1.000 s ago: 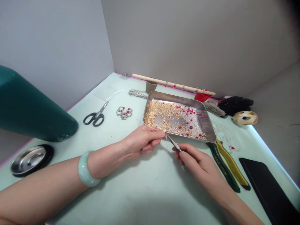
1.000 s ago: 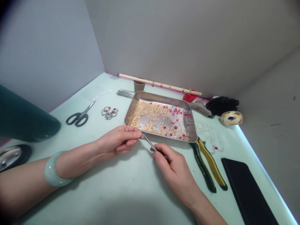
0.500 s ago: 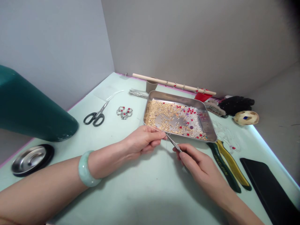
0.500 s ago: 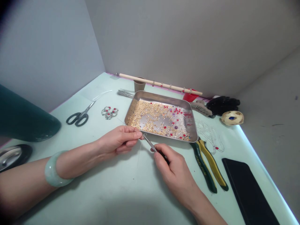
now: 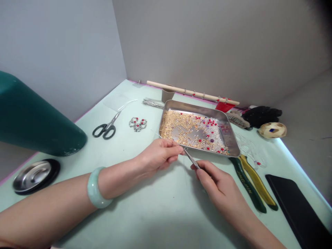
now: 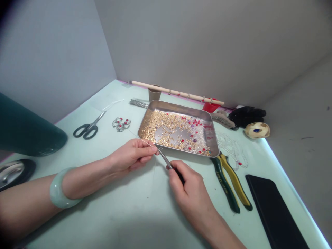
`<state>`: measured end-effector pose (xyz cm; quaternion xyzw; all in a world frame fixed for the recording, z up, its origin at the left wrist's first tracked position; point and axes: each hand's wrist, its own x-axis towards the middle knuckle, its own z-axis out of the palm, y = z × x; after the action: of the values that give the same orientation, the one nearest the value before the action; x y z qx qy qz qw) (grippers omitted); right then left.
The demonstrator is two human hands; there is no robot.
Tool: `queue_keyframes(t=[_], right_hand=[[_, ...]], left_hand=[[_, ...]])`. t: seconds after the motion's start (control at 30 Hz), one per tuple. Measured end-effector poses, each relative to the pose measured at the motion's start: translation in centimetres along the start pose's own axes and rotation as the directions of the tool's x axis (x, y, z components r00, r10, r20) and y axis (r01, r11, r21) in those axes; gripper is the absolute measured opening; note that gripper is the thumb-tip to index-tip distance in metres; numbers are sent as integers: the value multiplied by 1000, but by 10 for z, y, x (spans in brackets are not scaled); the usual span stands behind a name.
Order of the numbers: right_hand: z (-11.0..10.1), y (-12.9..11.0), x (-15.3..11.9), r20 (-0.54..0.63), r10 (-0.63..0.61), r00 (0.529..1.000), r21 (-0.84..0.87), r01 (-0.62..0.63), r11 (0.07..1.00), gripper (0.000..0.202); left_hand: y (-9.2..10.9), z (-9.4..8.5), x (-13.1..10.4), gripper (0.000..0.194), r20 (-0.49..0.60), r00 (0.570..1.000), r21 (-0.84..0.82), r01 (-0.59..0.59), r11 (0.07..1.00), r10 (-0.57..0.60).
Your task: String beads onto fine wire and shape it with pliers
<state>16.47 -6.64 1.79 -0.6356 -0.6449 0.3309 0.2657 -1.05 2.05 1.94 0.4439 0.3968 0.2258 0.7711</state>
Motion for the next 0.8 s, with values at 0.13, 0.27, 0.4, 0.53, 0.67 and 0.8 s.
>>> queue_keyframes(t=[0.13, 0.27, 0.4, 0.53, 0.67, 0.8], right_hand=[[1, 4, 1, 49, 44, 998, 124, -50, 991, 22], [4, 9, 3, 46, 77, 996, 268, -86, 959, 26], [1, 13, 5, 60, 81, 995, 300, -96, 949, 28], [1, 13, 5, 62, 97, 993, 447, -115, 887, 28], [11, 8, 2, 64, 75, 995, 640, -98, 762, 25], [20, 8, 1, 79, 128, 989, 668, -148, 730, 22]], left_hand=[[0, 2, -1, 15, -31, 998, 52, -53, 997, 55], [0, 4, 1, 16, -62, 990, 115, -115, 987, 123], [0, 3, 1, 15, -104, 977, 122, -176, 977, 189], [-2, 4, 2, 14, -133, 970, 130, -187, 974, 204], [-10, 9, 3, 14, -51, 977, 176, -195, 965, 207], [-17, 13, 3, 16, -14, 980, 193, -192, 962, 198]])
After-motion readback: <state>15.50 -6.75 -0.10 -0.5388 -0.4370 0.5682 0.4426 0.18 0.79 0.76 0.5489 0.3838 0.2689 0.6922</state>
